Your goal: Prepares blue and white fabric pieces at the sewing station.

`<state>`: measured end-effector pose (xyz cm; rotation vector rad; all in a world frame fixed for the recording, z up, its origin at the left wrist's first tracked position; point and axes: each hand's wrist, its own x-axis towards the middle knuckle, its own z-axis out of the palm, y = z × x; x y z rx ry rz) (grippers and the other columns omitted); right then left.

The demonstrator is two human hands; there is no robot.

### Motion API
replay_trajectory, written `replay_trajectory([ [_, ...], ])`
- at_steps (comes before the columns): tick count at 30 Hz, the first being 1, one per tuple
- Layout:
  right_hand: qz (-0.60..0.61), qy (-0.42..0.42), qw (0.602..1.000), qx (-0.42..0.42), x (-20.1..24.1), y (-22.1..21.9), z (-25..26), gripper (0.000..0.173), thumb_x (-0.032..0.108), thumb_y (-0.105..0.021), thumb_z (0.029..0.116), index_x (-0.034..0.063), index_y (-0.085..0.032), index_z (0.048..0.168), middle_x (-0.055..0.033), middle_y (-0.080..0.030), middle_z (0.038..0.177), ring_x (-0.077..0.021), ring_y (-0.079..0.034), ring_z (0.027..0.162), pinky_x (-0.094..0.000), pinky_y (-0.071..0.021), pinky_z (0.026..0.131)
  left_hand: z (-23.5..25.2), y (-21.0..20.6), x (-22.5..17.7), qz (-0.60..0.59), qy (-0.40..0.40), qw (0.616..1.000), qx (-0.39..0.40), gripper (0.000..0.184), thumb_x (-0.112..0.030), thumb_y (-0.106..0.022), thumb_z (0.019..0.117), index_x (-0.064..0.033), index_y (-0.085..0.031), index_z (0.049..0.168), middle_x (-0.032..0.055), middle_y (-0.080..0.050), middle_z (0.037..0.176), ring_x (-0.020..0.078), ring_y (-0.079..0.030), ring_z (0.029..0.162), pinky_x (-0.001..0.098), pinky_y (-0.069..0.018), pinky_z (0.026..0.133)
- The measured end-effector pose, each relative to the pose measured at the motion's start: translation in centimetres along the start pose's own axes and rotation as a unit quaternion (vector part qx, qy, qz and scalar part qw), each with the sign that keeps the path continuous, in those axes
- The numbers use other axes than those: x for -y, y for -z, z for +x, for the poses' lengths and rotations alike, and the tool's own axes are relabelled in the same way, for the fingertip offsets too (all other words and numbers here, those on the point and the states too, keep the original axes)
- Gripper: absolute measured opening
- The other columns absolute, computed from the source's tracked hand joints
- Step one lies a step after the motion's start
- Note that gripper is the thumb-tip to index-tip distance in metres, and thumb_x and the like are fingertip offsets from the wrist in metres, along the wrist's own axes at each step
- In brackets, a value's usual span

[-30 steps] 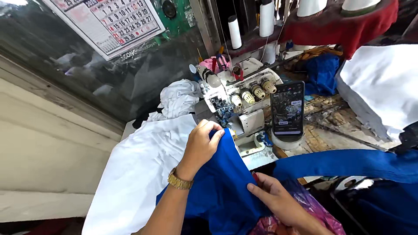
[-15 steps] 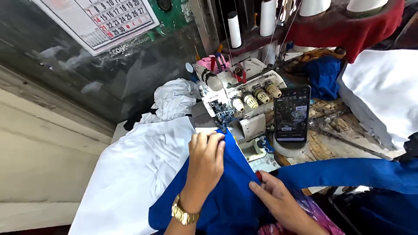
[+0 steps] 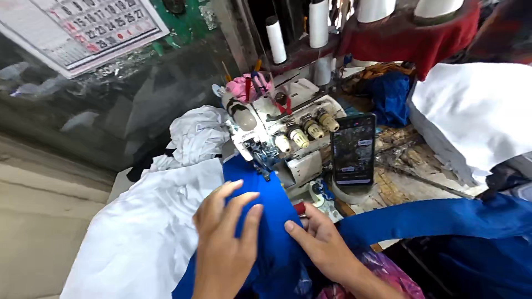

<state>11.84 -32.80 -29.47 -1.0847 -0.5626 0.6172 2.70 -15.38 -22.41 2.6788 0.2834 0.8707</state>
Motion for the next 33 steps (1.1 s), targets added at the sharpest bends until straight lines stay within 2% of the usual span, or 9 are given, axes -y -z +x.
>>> replay_trajectory([
  [5, 0.015, -0.043, 0.996, 0.076, -2.6, 0.7, -2.5, 0.028, 0.013, -0.056, 0.1054, -0.0030, -0.059, 0.128, -0.0121, -0.071, 0.115, -0.0199, -0.070, 0.105, -0.0381, -0.0588, 0.096, -4.4, 0.5, 1.7, -0.090, 0.007, 0.995, -0.033, 0.020, -0.025, -0.063, 0.1005, -0.0137, -0.074, 0.112, 0.0073, -0.070, 0.119, 0.0218, -0.063, 0.117, 0.0435, -0.0523, 0.099],
  [8, 0.043, -0.055, 0.995, 0.065, -1.9, 0.5, -3.8, 0.028, 0.012, -0.056, 0.1052, -0.0036, -0.058, 0.128, -0.0131, -0.071, 0.115, -0.0207, -0.070, 0.106, -0.0385, -0.0586, 0.096, -7.7, 1.1, -0.6, -0.172, -0.016, 0.985, -0.023, 0.012, -0.019, -0.067, 0.0996, -0.0136, -0.073, 0.109, 0.0012, -0.073, 0.105, 0.0138, -0.068, 0.105, 0.0338, -0.0579, 0.092],
  [10, 0.082, -0.086, 0.991, 0.058, -0.9, 0.2, -4.2, 0.029, 0.013, -0.055, 0.1060, -0.0039, -0.056, 0.130, -0.0141, -0.069, 0.117, -0.0211, -0.069, 0.108, -0.0389, -0.0576, 0.097, -10.0, -0.2, -2.7, -0.202, -0.020, 0.979, -0.011, 0.017, -0.026, -0.074, 0.0944, -0.0174, -0.072, 0.109, -0.0008, -0.072, 0.108, 0.0147, -0.066, 0.110, 0.0357, -0.0565, 0.096],
  [14, 0.118, -0.183, 0.976, -0.004, 2.5, -1.7, -4.9, 0.027, 0.012, -0.048, 0.1070, 0.0004, -0.053, 0.131, -0.0085, -0.069, 0.115, -0.0141, -0.069, 0.104, -0.0336, -0.0582, 0.092, -12.9, -5.5, -3.8, -0.083, -0.041, 0.996, -0.009, 0.047, -0.040, -0.077, 0.0872, -0.0172, -0.064, 0.126, 0.0175, -0.059, 0.138, 0.0334, -0.051, 0.136, 0.0530, -0.0394, 0.114],
  [18, 0.163, -0.166, 0.971, 0.060, 1.8, -1.0, -5.5, 0.041, 0.024, -0.043, 0.1105, -0.0004, -0.045, 0.143, -0.0162, -0.064, 0.130, -0.0250, -0.064, 0.119, -0.0448, -0.0531, 0.105, -12.8, -5.8, -1.4, -0.096, -0.080, 0.992, -0.034, 0.021, -0.018, -0.069, 0.0899, -0.0211, -0.075, 0.110, 0.0085, -0.066, 0.131, 0.0267, -0.054, 0.134, 0.0460, -0.0447, 0.114],
  [23, 0.096, -0.159, 0.981, 0.058, 2.5, -0.4, -5.6, 0.043, 0.030, -0.042, 0.1105, 0.0018, -0.049, 0.143, -0.0123, -0.066, 0.130, -0.0212, -0.065, 0.119, -0.0412, -0.0546, 0.102, -12.0, -2.6, -2.0, -0.171, -0.076, 0.982, -0.018, 0.009, -0.017, -0.072, 0.0946, -0.0178, -0.079, 0.100, 0.0009, -0.074, 0.116, 0.0225, -0.063, 0.123, 0.0422, -0.0526, 0.107],
  [27, 0.123, -0.173, 0.977, 0.037, 2.2, -1.0, -5.8, 0.045, 0.032, -0.037, 0.1108, 0.0036, -0.047, 0.144, -0.0126, -0.066, 0.129, -0.0216, -0.065, 0.119, -0.0426, -0.0550, 0.101, -12.0, -1.8, -2.7, -0.201, -0.052, 0.977, -0.041, 0.010, -0.022, -0.076, 0.0923, -0.0156, -0.075, 0.100, -0.0011, -0.074, 0.104, 0.0154, -0.069, 0.105, 0.0358, -0.0582, 0.094],
  [30, 0.179, -0.209, 0.960, 0.050, 2.5, -1.1, -6.0, 0.054, 0.039, -0.026, 0.1116, 0.0061, -0.043, 0.150, -0.0125, -0.061, 0.140, -0.0222, -0.060, 0.128, -0.0445, -0.0492, 0.108, -13.3, -3.5, -3.7, -0.136, -0.035, 0.990, -0.012, 0.041, -0.040, -0.086, 0.0806, -0.0161, -0.071, 0.110, 0.0066, -0.063, 0.110, 0.0195, -0.059, 0.110, 0.0372, -0.0518, 0.096],
  [33, 0.211, -0.209, 0.954, 0.046, 2.3, -1.1, -6.1, 0.054, 0.038, -0.024, 0.1121, 0.0044, -0.043, 0.150, -0.0133, -0.059, 0.142, -0.0222, -0.057, 0.131, -0.0435, -0.0457, 0.112, -14.0, -6.2, -3.1, -0.087, -0.054, 0.993, -0.052, 0.021, -0.031, -0.075, 0.0893, -0.0215, -0.072, 0.108, 0.0047, -0.062, 0.111, 0.0195, -0.057, 0.113, 0.0361, -0.0488, 0.099],
])
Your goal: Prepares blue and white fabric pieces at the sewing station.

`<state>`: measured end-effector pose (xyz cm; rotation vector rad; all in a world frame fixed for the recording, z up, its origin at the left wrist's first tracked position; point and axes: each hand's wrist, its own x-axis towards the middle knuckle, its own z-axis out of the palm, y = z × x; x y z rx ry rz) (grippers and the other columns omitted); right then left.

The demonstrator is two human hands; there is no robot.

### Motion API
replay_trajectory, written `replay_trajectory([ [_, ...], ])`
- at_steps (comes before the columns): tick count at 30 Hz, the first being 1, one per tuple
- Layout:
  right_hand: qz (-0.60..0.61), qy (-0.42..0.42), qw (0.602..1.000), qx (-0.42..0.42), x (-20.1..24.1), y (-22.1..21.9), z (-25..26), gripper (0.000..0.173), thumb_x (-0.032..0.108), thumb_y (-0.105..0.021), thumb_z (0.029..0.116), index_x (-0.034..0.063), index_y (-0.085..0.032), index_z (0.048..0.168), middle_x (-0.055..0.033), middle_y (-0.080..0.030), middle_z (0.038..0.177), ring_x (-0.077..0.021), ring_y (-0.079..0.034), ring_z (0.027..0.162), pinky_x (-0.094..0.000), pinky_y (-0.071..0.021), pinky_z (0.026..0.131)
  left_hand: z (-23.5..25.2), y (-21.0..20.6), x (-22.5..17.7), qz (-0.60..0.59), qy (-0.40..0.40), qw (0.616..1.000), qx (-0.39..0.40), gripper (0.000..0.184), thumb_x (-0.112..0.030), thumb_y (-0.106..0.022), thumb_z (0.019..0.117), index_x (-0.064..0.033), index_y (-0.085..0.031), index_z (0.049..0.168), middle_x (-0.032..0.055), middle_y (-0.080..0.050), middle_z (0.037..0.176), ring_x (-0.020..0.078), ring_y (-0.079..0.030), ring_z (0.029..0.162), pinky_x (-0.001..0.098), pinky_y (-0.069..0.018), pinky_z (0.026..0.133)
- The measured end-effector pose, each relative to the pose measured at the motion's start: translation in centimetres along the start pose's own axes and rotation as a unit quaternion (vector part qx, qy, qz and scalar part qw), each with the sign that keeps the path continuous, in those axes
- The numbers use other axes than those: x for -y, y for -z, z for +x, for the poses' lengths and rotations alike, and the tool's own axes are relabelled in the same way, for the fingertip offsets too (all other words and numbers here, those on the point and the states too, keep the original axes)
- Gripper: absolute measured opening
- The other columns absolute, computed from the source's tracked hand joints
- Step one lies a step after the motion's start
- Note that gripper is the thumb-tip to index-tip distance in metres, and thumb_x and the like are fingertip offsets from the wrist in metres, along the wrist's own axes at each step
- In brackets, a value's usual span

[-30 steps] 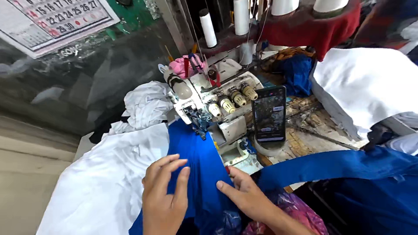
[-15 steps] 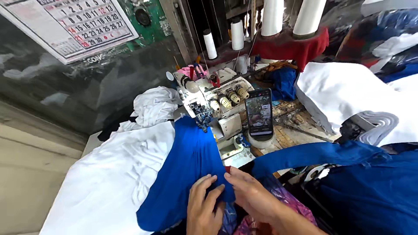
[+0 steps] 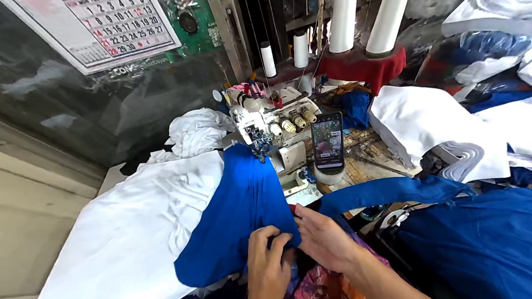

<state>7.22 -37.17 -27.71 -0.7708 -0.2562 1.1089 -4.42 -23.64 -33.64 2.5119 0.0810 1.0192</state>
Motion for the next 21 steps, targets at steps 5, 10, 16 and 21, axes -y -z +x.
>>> replay_trajectory([
  [5, -0.064, 0.013, 0.998, 0.018, 0.2, 0.8, 0.1, 0.051, 0.035, -0.029, 0.1114, 0.0028, -0.045, 0.147, -0.0149, -0.060, 0.138, -0.0242, -0.061, 0.125, -0.0442, -0.0509, 0.106, 1.2, 1.6, 0.4, -0.045, -0.029, 0.998, 0.043, 0.011, -0.023, -0.069, 0.0945, -0.0244, -0.078, 0.101, -0.0013, -0.068, 0.109, 0.0156, -0.061, 0.111, 0.0354, -0.0514, 0.097],
  [10, -0.109, 0.069, 0.992, 0.002, -1.2, 1.1, 1.5, 0.037, 0.018, -0.040, 0.1094, -0.0029, -0.052, 0.137, -0.0158, -0.067, 0.123, -0.0247, -0.068, 0.110, -0.0443, -0.0570, 0.097, 2.2, 3.7, -0.3, -0.232, 0.078, 0.970, 0.007, 0.012, -0.012, -0.064, 0.0992, -0.0056, -0.068, 0.108, 0.0037, -0.072, 0.105, 0.0138, -0.069, 0.100, 0.0325, -0.0606, 0.089],
  [16, -0.215, 0.150, 0.965, 0.004, -2.8, 1.8, 3.7, 0.029, 0.015, -0.064, 0.1012, -0.0023, -0.061, 0.124, -0.0119, -0.072, 0.109, -0.0199, -0.071, 0.095, -0.0362, -0.0608, 0.079, 5.3, 5.1, -1.5, -0.281, 0.126, 0.946, -0.105, 0.010, -0.006, -0.058, 0.1017, -0.0007, -0.066, 0.105, 0.0002, -0.070, 0.091, 0.0076, -0.068, 0.080, 0.0218, -0.0601, 0.073],
  [21, -0.149, 0.227, 0.961, 0.052, -2.4, 1.1, 3.5, 0.034, 0.008, -0.051, 0.1065, -0.0090, -0.047, 0.135, -0.0179, -0.066, 0.122, -0.0236, -0.068, 0.112, -0.0414, -0.0563, 0.100, 7.4, 7.3, -1.1, -0.196, 0.086, 0.970, -0.111, 0.016, -0.010, -0.053, 0.1049, -0.0038, -0.065, 0.098, -0.0041, -0.066, 0.086, 0.0022, -0.063, 0.077, 0.0174, -0.0552, 0.070],
])
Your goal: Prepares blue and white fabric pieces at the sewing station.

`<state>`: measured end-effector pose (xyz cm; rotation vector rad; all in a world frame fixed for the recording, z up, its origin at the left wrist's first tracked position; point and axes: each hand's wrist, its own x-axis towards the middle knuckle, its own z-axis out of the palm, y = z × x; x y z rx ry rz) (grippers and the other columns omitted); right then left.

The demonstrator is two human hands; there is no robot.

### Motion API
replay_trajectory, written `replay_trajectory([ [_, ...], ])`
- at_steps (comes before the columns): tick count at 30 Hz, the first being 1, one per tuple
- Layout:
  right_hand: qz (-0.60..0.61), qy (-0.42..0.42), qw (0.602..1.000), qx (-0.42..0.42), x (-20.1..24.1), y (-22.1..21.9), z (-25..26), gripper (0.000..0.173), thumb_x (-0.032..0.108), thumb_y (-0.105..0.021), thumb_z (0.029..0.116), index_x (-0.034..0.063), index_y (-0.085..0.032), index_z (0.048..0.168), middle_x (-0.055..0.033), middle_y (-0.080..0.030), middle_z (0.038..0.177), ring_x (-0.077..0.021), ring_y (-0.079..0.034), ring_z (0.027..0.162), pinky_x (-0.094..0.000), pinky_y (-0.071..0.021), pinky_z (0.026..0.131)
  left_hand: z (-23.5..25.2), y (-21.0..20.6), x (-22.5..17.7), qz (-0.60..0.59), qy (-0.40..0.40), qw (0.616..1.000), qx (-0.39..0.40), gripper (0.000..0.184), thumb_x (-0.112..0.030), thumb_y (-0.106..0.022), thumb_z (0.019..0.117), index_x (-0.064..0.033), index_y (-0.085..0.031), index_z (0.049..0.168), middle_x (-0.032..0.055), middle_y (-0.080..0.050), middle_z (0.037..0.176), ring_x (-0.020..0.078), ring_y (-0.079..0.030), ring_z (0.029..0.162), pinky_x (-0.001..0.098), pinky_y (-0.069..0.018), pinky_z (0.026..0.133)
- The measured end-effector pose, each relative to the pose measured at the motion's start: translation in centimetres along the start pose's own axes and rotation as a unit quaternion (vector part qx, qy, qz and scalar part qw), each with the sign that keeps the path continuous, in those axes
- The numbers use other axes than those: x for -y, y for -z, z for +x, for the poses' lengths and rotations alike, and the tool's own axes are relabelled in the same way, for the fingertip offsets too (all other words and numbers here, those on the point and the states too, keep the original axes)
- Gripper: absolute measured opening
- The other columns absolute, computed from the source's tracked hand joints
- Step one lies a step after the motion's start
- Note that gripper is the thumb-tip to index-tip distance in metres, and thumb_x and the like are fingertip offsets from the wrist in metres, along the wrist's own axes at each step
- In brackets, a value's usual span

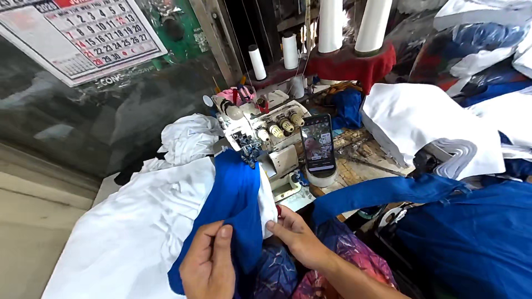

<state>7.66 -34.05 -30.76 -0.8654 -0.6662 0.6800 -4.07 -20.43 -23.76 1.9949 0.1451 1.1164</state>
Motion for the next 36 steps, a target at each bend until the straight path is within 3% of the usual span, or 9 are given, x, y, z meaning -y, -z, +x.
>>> replay_trajectory([
  [5, -0.020, 0.025, 0.999, -0.011, 1.0, 0.1, -1.0, 0.028, 0.009, -0.056, 0.1048, -0.0058, -0.053, 0.128, -0.0133, -0.070, 0.106, -0.0188, -0.071, 0.092, -0.0363, -0.0609, 0.083, 1.6, 0.8, -1.2, -0.005, -0.026, 1.000, -0.009, 0.019, -0.015, -0.047, 0.1083, -0.0085, -0.063, 0.099, -0.0072, -0.064, 0.085, 0.0020, -0.062, 0.074, 0.0186, -0.0549, 0.066],
  [9, -0.047, 0.013, 0.998, -0.036, -0.4, 1.8, -2.5, 0.024, 0.008, -0.062, 0.1015, -0.0070, -0.060, 0.120, -0.0138, -0.073, 0.107, -0.0197, -0.072, 0.096, -0.0368, -0.0610, 0.088, 0.2, 0.3, -1.9, -0.020, -0.022, 0.998, 0.054, 0.008, -0.018, -0.060, 0.1036, -0.0152, -0.066, 0.100, -0.0088, -0.065, 0.091, 0.0006, -0.063, 0.081, 0.0171, -0.0556, 0.072],
  [12, -0.044, 0.006, 0.998, -0.042, -0.4, 2.4, -3.1, 0.022, 0.012, -0.059, 0.1041, -0.0059, -0.063, 0.117, -0.0130, -0.072, 0.105, -0.0191, -0.071, 0.096, -0.0368, -0.0605, 0.087, -1.1, -0.3, -1.2, -0.080, 0.014, 0.991, 0.111, 0.006, -0.016, -0.073, 0.0951, -0.0140, -0.070, 0.100, -0.0031, -0.068, 0.093, 0.0072, -0.066, 0.080, 0.0220, -0.0594, 0.069],
  [15, -0.047, 0.012, 0.998, -0.028, -0.2, 2.5, -3.2, 0.021, 0.012, -0.058, 0.1046, -0.0054, -0.064, 0.115, -0.0121, -0.071, 0.102, -0.0181, -0.071, 0.093, -0.0360, -0.0606, 0.085, -1.6, -0.2, -1.2, -0.085, 0.021, 0.988, 0.127, 0.006, -0.015, -0.074, 0.0946, -0.0115, -0.070, 0.099, -0.0016, -0.068, 0.092, 0.0086, -0.066, 0.079, 0.0231, -0.0600, 0.070],
  [20, -0.025, 0.032, 0.997, -0.065, -0.6, 1.7, -3.0, 0.029, 0.006, -0.068, 0.0969, -0.0072, -0.057, 0.120, -0.0148, -0.072, 0.107, -0.0211, -0.072, 0.097, -0.0381, -0.0609, 0.088, -1.4, 0.0, -1.6, -0.077, 0.002, 0.990, 0.121, 0.004, -0.012, -0.075, 0.0931, -0.0118, -0.072, 0.096, -0.0011, -0.068, 0.090, 0.0091, -0.067, 0.079, 0.0234, -0.0605, 0.070],
  [24, -0.001, -0.007, 0.998, -0.066, -0.5, 1.7, -3.1, 0.027, 0.012, -0.058, 0.1045, -0.0053, -0.055, 0.125, -0.0154, -0.071, 0.101, -0.0232, -0.073, 0.087, -0.0407, -0.0626, 0.078, -1.9, -0.5, -1.2, -0.057, -0.008, 0.990, 0.125, 0.006, -0.013, -0.072, 0.0961, -0.0077, -0.073, 0.095, 0.0003, -0.069, 0.088, 0.0080, -0.067, 0.078, 0.0211, -0.0592, 0.068],
  [28, -0.015, -0.008, 0.997, -0.070, -0.7, 2.0, -3.2, 0.027, 0.010, -0.060, 0.1030, -0.0069, -0.057, 0.124, -0.0160, -0.072, 0.103, -0.0231, -0.073, 0.091, -0.0403, -0.0620, 0.083, -2.2, -0.5, -0.4, -0.034, -0.014, 0.992, 0.123, 0.009, -0.017, -0.067, 0.0997, -0.0096, -0.072, 0.097, -0.0015, -0.068, 0.089, 0.0063, -0.066, 0.081, 0.0200, -0.0575, 0.070],
  [33, -0.043, 0.014, 0.993, -0.105, -0.4, 1.6, -2.9, 0.030, 0.008, -0.062, 0.1010, -0.0089, -0.054, 0.125, -0.0170, -0.071, 0.110, -0.0249, -0.071, 0.101, -0.0417, -0.0608, 0.092, -1.2, -0.2, -0.2, -0.037, -0.042, 0.996, 0.072, 0.014, -0.022, -0.059, 0.1048, -0.0125, -0.069, 0.103, 0.0028, -0.072, 0.110, 0.0159, -0.069, 0.106, 0.0310, -0.0596, 0.090],
  [36, -0.030, 0.001, 0.997, -0.074, 0.2, 1.4, -3.0, 0.028, 0.008, -0.058, 0.1036, -0.0064, -0.052, 0.126, -0.0182, -0.072, 0.103, -0.0266, -0.074, 0.091, -0.0417, -0.0635, 0.080, 0.0, 0.0, -1.1, -0.033, -0.049, 0.998, 0.030, 0.018, -0.024, -0.054, 0.1075, -0.0111, -0.067, 0.109, 0.0019, -0.073, 0.109, 0.0130, -0.070, 0.099, 0.0270, -0.0605, 0.085],
])
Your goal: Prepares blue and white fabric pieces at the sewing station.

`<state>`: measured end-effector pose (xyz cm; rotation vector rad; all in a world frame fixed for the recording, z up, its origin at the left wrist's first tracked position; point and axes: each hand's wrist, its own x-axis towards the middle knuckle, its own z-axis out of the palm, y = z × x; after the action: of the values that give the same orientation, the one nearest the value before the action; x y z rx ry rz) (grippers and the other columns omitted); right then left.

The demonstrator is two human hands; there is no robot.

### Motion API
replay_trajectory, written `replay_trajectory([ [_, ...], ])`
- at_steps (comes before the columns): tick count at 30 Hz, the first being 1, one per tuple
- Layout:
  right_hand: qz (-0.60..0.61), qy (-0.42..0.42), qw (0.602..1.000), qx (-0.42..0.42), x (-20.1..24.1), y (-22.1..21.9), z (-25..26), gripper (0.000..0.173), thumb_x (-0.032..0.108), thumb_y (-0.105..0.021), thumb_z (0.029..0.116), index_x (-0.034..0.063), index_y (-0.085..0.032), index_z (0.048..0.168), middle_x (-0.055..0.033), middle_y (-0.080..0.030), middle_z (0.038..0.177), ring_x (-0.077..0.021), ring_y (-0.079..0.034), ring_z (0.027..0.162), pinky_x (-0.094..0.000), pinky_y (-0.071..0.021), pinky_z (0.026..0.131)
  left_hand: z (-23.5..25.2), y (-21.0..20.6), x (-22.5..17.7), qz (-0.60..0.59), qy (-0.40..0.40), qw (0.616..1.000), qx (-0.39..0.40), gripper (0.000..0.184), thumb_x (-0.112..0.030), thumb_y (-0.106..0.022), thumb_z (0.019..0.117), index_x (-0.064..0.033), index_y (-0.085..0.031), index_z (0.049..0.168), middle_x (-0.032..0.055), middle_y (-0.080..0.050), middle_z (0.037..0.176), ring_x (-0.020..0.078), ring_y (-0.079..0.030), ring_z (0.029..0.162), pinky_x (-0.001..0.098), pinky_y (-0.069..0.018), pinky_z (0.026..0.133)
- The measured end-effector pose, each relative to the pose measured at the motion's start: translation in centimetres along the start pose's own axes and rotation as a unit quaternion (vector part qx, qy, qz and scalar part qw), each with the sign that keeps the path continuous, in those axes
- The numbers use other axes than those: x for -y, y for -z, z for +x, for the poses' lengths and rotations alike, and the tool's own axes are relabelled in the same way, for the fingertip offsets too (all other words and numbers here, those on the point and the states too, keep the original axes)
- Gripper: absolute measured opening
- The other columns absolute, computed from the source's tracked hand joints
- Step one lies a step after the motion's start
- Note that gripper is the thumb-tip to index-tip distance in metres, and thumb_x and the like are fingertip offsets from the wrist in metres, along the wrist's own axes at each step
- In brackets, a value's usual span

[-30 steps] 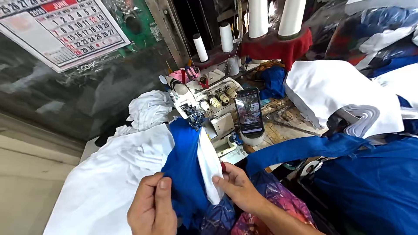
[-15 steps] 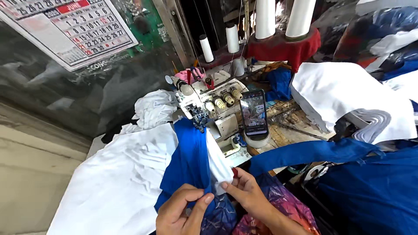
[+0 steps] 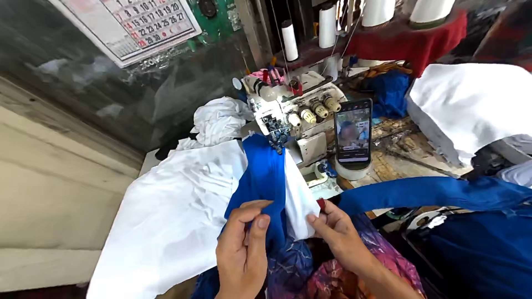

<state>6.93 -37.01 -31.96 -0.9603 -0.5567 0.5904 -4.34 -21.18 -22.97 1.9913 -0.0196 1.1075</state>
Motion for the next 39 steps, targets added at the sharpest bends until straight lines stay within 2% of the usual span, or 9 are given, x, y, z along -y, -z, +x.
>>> replay_trajectory([
  [6, -0.012, -0.069, 0.996, -0.061, 2.4, -1.1, -0.5, 0.010, 0.002, -0.060, 0.0986, -0.0027, -0.065, 0.106, -0.0060, -0.075, 0.087, -0.0150, -0.074, 0.077, -0.0313, -0.0632, 0.069, -0.8, -1.6, 0.6, 0.056, -0.053, 0.993, 0.091, 0.010, -0.022, -0.065, 0.1015, -0.0141, -0.070, 0.101, 0.0006, -0.073, 0.103, 0.0174, -0.069, 0.106, 0.0372, -0.0588, 0.093],
  [11, -0.042, -0.011, 0.999, 0.015, -0.4, 1.7, -0.7, 0.023, 0.013, -0.048, 0.1079, -0.0004, -0.065, 0.114, -0.0097, -0.070, 0.095, -0.0154, -0.069, 0.084, -0.0316, -0.0599, 0.077, -4.2, -3.6, 2.3, 0.146, -0.031, 0.969, 0.195, 0.012, -0.023, -0.069, 0.0992, -0.0136, -0.076, 0.101, -0.0015, -0.070, 0.091, 0.0114, -0.066, 0.092, 0.0302, -0.0559, 0.085],
  [15, -0.004, -0.032, 0.999, 0.011, -0.5, 1.9, -0.6, 0.035, 0.026, -0.040, 0.1113, 0.0054, -0.068, 0.107, -0.0046, -0.067, 0.090, -0.0117, -0.067, 0.084, -0.0298, -0.0581, 0.079, -4.4, -3.7, 1.9, 0.180, -0.019, 0.958, 0.221, 0.016, -0.026, -0.066, 0.1006, -0.0155, -0.078, 0.104, -0.0022, -0.068, 0.088, 0.0107, -0.063, 0.087, 0.0287, -0.0529, 0.079],
  [18, -0.014, -0.024, 1.000, 0.007, -0.6, 2.1, -0.2, 0.033, 0.034, -0.051, 0.1075, 0.0077, -0.070, 0.103, -0.0042, -0.067, 0.089, -0.0119, -0.065, 0.082, -0.0299, -0.0565, 0.074, -5.4, -4.8, 2.3, 0.205, -0.020, 0.955, 0.213, 0.017, -0.027, -0.066, 0.1006, -0.0173, -0.079, 0.105, -0.0019, -0.068, 0.087, 0.0114, -0.063, 0.086, 0.0293, -0.0527, 0.078],
  [24, -0.058, -0.037, 0.997, -0.042, -0.6, 1.5, 0.9, 0.018, 0.016, -0.062, 0.1030, -0.0003, -0.069, 0.105, -0.0097, -0.071, 0.084, -0.0162, -0.069, 0.073, -0.0295, -0.0590, 0.067, -3.3, -3.6, 3.2, 0.141, 0.033, 0.944, 0.296, 0.018, -0.031, -0.065, 0.1009, -0.0219, -0.080, 0.104, -0.0072, -0.070, 0.091, 0.0076, -0.063, 0.091, 0.0282, -0.0541, 0.082],
  [27, -0.090, 0.034, 0.995, -0.029, -0.2, 1.2, 0.6, 0.015, 0.012, -0.063, 0.1019, -0.0006, -0.068, 0.107, -0.0071, -0.072, 0.086, -0.0140, -0.070, 0.073, -0.0280, -0.0604, 0.065, 1.3, -2.7, 2.7, 0.135, 0.023, 0.968, 0.209, 0.016, -0.025, -0.065, 0.1009, -0.0169, -0.078, 0.103, -0.0052, -0.072, 0.095, 0.0076, -0.067, 0.092, 0.0295, -0.0581, 0.082],
  [30, -0.103, 0.035, 0.993, -0.039, 0.3, 0.2, 0.7, 0.013, 0.008, -0.064, 0.0985, -0.0008, -0.068, 0.107, -0.0042, -0.075, 0.089, -0.0105, -0.072, 0.075, -0.0259, -0.0607, 0.066, 4.7, -4.3, 4.1, 0.270, -0.008, 0.958, 0.095, 0.018, -0.027, -0.062, 0.1007, -0.0185, -0.076, 0.110, -0.0046, -0.067, 0.101, 0.0111, -0.061, 0.099, 0.0332, -0.0528, 0.085],
  [33, -0.097, 0.017, 0.994, -0.048, -0.3, 0.3, 1.2, 0.013, 0.005, -0.064, 0.0990, -0.0026, -0.067, 0.109, -0.0064, -0.075, 0.091, -0.0137, -0.073, 0.076, -0.0290, -0.0626, 0.066, 5.6, -5.9, 6.6, 0.393, -0.005, 0.913, 0.106, 0.028, -0.036, -0.056, 0.1017, -0.0221, -0.072, 0.121, -0.0009, -0.063, 0.115, 0.0195, -0.055, 0.112, 0.0450, -0.0433, 0.095],
  [39, -0.082, 0.040, 0.995, -0.043, -0.6, -0.3, 6.3, 0.014, 0.010, -0.064, 0.1009, -0.0012, -0.070, 0.106, -0.0074, -0.074, 0.083, -0.0152, -0.071, 0.064, -0.0291, -0.0607, 0.052, 5.8, -6.0, 6.5, 0.429, 0.010, 0.897, 0.111, 0.029, -0.044, -0.054, 0.1012, -0.0297, -0.075, 0.115, 0.0011, -0.058, 0.136, 0.0236, -0.047, 0.132, 0.0528, -0.0358, 0.106],
])
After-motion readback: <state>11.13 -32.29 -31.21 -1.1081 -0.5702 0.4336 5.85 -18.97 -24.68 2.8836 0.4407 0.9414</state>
